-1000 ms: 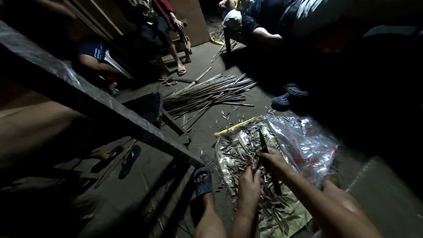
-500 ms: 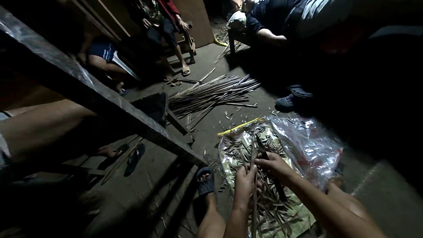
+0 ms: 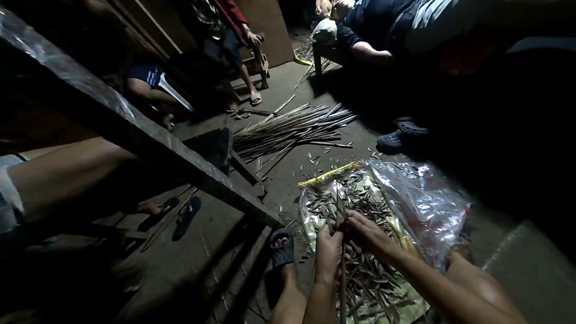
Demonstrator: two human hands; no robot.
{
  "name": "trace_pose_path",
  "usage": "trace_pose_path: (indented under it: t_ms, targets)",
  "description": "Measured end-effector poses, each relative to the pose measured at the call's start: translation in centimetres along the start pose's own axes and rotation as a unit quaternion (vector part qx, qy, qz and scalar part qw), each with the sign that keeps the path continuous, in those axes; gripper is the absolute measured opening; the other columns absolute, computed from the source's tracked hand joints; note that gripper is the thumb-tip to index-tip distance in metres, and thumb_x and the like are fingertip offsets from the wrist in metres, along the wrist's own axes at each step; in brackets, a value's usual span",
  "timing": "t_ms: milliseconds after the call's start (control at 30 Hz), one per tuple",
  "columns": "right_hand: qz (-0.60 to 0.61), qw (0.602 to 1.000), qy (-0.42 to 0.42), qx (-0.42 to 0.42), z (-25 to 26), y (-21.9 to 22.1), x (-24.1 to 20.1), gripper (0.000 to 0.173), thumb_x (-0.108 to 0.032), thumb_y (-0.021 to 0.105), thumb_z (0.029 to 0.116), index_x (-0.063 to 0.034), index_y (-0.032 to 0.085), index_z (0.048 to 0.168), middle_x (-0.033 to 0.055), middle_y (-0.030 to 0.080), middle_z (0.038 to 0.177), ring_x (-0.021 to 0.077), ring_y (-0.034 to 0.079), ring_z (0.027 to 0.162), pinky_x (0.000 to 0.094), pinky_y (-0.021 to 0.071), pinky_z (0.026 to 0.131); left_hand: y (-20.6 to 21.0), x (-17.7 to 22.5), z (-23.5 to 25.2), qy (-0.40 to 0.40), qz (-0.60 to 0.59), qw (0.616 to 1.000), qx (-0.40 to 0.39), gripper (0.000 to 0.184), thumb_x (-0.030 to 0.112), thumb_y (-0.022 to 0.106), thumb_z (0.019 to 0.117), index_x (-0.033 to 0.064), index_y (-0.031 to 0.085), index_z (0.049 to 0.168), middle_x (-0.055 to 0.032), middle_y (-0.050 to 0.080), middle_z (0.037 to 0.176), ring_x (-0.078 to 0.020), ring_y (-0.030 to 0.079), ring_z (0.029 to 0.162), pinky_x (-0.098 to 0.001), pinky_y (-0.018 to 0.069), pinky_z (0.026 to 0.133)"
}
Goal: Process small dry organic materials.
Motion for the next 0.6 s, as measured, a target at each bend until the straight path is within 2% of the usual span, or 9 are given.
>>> trace_pose_path:
  t_ms: [67, 133, 167, 233, 300, 400, 500, 567, 600]
  targets:
    - [-0.081, 0.996, -0.040, 0.000, 0.0, -0.5, 0.0, 0.039, -0.022, 0.036, 0.1093, -0.0020, 0.048, 0.140, -0.0027, 0.061, 0.093, -0.0012, 0.051, 0.067, 0.0171, 0.0437, 0.061, -0.1, 0.1, -0.3, -0.002, -0.008, 1.000, 0.000, 0.011, -0.002, 0.047, 0.1043, -0.0040, 0.055, 0.112, -0.0042, 0.058, 0.067, -0.0056, 0.053, 0.045, -0.0186, 0.0463, 0.041]
    - [-0.210, 0.975, -0.067, -0.006, 0.2, -1.4, 0.4, 0.052, -0.031, 0.038, 0.1085, -0.0018, 0.043, 0.151, 0.0119, 0.066, 0.110, 0.0125, 0.061, 0.088, 0.0328, 0.0509, 0.083, -0.3, 0.3, -0.4, -0.009, -0.029, 1.000, -0.002, 0.010, -0.002, 0.044, 0.1055, -0.0024, 0.055, 0.106, -0.0029, 0.057, 0.064, -0.0048, 0.052, 0.043, -0.0175, 0.0453, 0.040]
    - [-0.258, 0.963, -0.073, -0.008, 0.2, -1.7, 0.5, 0.055, -0.035, 0.037, 0.1084, -0.0038, 0.042, 0.154, 0.0170, 0.067, 0.116, 0.0200, 0.064, 0.096, 0.0415, 0.0508, 0.090, -0.3, 0.3, -0.5, -0.014, -0.045, 0.999, -0.004, 0.012, -0.002, 0.043, 0.1057, -0.0022, 0.055, 0.104, -0.0027, 0.057, 0.063, -0.0045, 0.052, 0.043, -0.0170, 0.0448, 0.040]
    - [-0.331, 0.939, -0.093, 0.002, 0.1, -1.9, 0.3, 0.055, -0.036, 0.036, 0.1091, -0.0057, 0.044, 0.154, 0.0213, 0.067, 0.123, 0.0305, 0.066, 0.106, 0.0524, 0.0491, 0.096, -0.4, 0.6, -0.7, -0.037, -0.074, 0.997, -0.012, 0.011, 0.002, 0.044, 0.1072, -0.0020, 0.054, 0.105, -0.0033, 0.058, 0.063, -0.0042, 0.052, 0.043, -0.0160, 0.0435, 0.039]
    - [-0.376, 0.918, -0.125, 0.022, 0.0, -2.0, 0.1, 0.052, -0.036, 0.039, 0.1091, -0.0076, 0.049, 0.152, 0.0208, 0.068, 0.125, 0.0353, 0.068, 0.110, 0.0575, 0.0498, 0.096, -0.5, 0.8, -0.9, -0.055, -0.090, 0.994, -0.027, 0.012, 0.007, 0.046, 0.1082, -0.0017, 0.054, 0.106, -0.0031, 0.057, 0.062, -0.0035, 0.051, 0.042, -0.0151, 0.0420, 0.038]
    - [-0.417, 0.890, -0.178, 0.051, 0.0, -2.2, 0.3, 0.047, -0.030, 0.041, 0.1090, -0.0095, 0.053, 0.149, 0.0181, 0.070, 0.124, 0.0345, 0.070, 0.105, 0.0565, 0.0529, 0.090, -0.8, 0.6, -0.9, -0.059, -0.104, 0.991, -0.055, 0.018, 0.013, 0.046, 0.1091, -0.0010, 0.057, 0.105, -0.0011, 0.055, 0.059, -0.0027, 0.049, 0.041, -0.0146, 0.0408, 0.037]
    - [-0.473, 0.844, -0.234, 0.100, 0.6, -2.6, 1.2, 0.043, -0.026, 0.048, 0.1065, -0.0156, 0.058, 0.147, 0.0173, 0.073, 0.104, 0.0348, 0.071, 0.084, 0.0551, 0.0564, 0.072, -0.9, 0.4, -1.1, -0.067, -0.107, 0.990, -0.064, 0.020, 0.014, 0.046, 0.1093, -0.0011, 0.059, 0.104, -0.0006, 0.054, 0.059, -0.0024, 0.048, 0.040, -0.0144, 0.0405, 0.037]
    - [-0.491, 0.838, -0.203, 0.125, 0.8, -2.9, 1.0, 0.044, -0.026, 0.046, 0.1074, -0.0184, 0.055, 0.149, 0.0189, 0.072, 0.104, 0.0377, 0.071, 0.084, 0.0572, 0.0556, 0.072, -0.9, 0.2, -1.3, -0.077, -0.100, 0.989, -0.076, 0.021, 0.014, 0.044, 0.1099, -0.0013, 0.058, 0.104, -0.0002, 0.054, 0.059, -0.0022, 0.048, 0.040, -0.0142, 0.0404, 0.037]
    - [-0.490, 0.845, -0.168, 0.135, 0.9, -3.1, 0.6, 0.044, -0.027, 0.044, 0.1085, -0.0193, 0.053, 0.151, 0.0194, 0.072, 0.111, 0.0391, 0.071, 0.091, 0.0594, 0.0548, 0.077, -0.9, 0.1, -1.5, -0.081, -0.091, 0.989, -0.085, 0.022, 0.014, 0.044, 0.1101, -0.0013, 0.057, 0.104, 0.0000, 0.054, 0.059, -0.0022, 0.048, 0.040, -0.0143, 0.0409, 0.037]
Point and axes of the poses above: each hand's wrist, its own z-axis towards the middle knuckle, its own y-axis out of the palm, x = y × z, the point moved 1 cm from there along z, towards the middle knuckle
